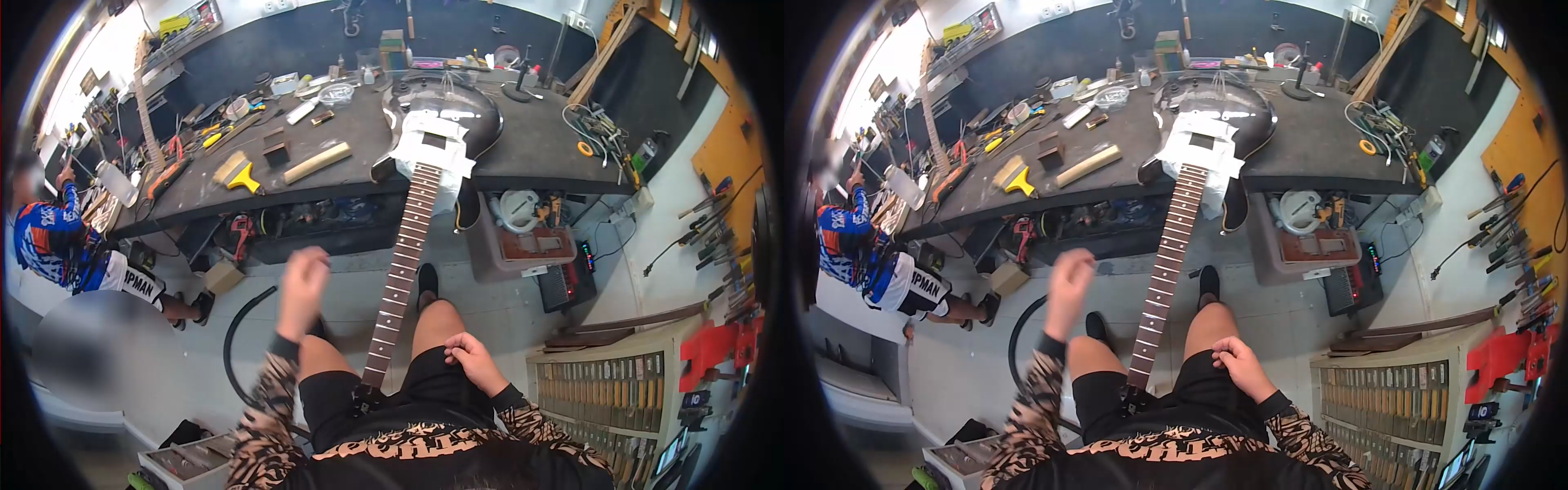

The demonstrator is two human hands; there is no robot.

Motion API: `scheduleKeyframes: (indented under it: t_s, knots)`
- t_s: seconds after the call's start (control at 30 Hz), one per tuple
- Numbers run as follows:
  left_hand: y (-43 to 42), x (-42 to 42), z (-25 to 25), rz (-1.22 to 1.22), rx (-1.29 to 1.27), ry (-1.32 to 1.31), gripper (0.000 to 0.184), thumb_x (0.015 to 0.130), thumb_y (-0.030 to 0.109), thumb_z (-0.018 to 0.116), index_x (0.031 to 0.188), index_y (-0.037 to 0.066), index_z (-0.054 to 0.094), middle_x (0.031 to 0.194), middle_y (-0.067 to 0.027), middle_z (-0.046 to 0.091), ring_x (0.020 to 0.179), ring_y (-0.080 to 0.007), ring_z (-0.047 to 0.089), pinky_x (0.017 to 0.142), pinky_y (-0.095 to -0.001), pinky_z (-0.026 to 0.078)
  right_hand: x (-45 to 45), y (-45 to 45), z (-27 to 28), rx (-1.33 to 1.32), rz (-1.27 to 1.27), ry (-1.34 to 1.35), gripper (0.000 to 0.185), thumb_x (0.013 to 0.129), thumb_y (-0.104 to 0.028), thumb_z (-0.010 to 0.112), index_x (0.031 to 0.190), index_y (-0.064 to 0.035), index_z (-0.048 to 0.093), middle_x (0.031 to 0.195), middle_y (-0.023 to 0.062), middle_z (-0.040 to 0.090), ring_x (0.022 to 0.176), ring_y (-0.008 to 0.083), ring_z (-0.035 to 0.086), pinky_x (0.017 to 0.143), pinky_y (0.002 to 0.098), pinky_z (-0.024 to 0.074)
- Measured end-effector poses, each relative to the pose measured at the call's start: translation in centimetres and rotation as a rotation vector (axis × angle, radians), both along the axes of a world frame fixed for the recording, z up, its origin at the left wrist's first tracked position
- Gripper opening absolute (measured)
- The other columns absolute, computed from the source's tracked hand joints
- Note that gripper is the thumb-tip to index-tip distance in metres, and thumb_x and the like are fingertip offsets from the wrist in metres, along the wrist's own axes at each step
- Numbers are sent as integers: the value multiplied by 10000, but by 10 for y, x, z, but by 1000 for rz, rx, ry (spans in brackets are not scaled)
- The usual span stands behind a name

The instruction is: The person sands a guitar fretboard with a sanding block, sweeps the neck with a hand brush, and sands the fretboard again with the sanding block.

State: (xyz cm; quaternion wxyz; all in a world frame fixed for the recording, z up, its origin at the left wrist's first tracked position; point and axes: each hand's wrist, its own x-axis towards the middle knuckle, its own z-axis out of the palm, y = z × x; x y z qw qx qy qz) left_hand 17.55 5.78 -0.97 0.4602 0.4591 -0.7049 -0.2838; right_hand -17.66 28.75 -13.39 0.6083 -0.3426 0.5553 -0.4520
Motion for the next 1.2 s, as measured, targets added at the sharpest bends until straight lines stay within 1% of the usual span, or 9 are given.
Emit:
scheduleKeyframes:
  t_s: [0.03,0.07,0.13,0.23,0.3,0.37,0.47,0.97,1.2]
  knots:
    - [27,-2,-55,-150,219,160,262,1092,125,700,1326,11,729,1199,-107,739,1157,-230,714,1031,-381,570,8,-3,-1,-20,19,6,186,1104,23,561,1253,14,673,1141,70,723,1043,162,705,953,334,601]
    - [69,-18,-58,-236,562,314,413,1120,167,712,1498,11,649,1261,-95,743,1167,-181,712,1017,-358,577,14,-7,0,-89,79,109,193,1092,37,556,1243,17,675,1135,85,729,1053,190,714,965,352,602]
    - [123,-39,-70,-405,735,394,605,1153,226,707,1666,29,453,1269,-113,742,1160,-177,723,1009,-346,583,28,-19,3,-228,201,313,209,1067,64,544,1221,24,679,1123,116,741,1074,246,731,987,387,604]
    - [146,-42,-59,-505,1057,529,396,1173,261,683,1478,38,563,1144,-111,774,984,-189,772,879,-342,619,54,-52,-14,-423,500,664,258,1018,71,544,1218,22,699,1152,179,756,1122,359,739,1024,448,594]
    - [140,-36,-66,-561,1025,602,268,1172,226,678,1361,50,606,1026,-81,756,856,-171,745,792,-328,614,77,-74,-99,-383,758,724,260,993,22,568,1212,10,707,1161,206,756,1116,446,724,1036,489,584]
    - [139,-35,-55,-544,1057,653,253,1159,216,694,1342,57,622,966,-56,722,812,-150,711,753,-314,605,113,-84,-181,-174,1068,830,200,969,-118,660,1153,-80,729,1147,173,756,1104,374,734,949,485,582]
    - [139,-31,-37,-511,1058,631,266,1155,240,700,1347,74,619,936,-48,698,785,-136,691,725,-299,589,154,-61,-261,-123,1242,958,209,946,-166,690,1133,-88,738,1137,157,758,1092,349,732,934,479,586]
    - [116,-4,-27,-402,1282,604,431,1149,222,705,1520,41,580,1010,-41,693,812,-129,674,738,-291,578,161,-82,-218,128,1671,764,320,954,-290,693,1131,-50,809,1123,170,800,992,317,749,910,489,605]
    - [133,-29,-33,-321,1096,652,337,1123,198,731,1397,29,634,991,-45,710,795,-154,681,661,-319,588,162,-125,-216,50,1620,960,388,958,-349,695,1129,-33,843,1117,176,820,946,302,757,899,494,614]
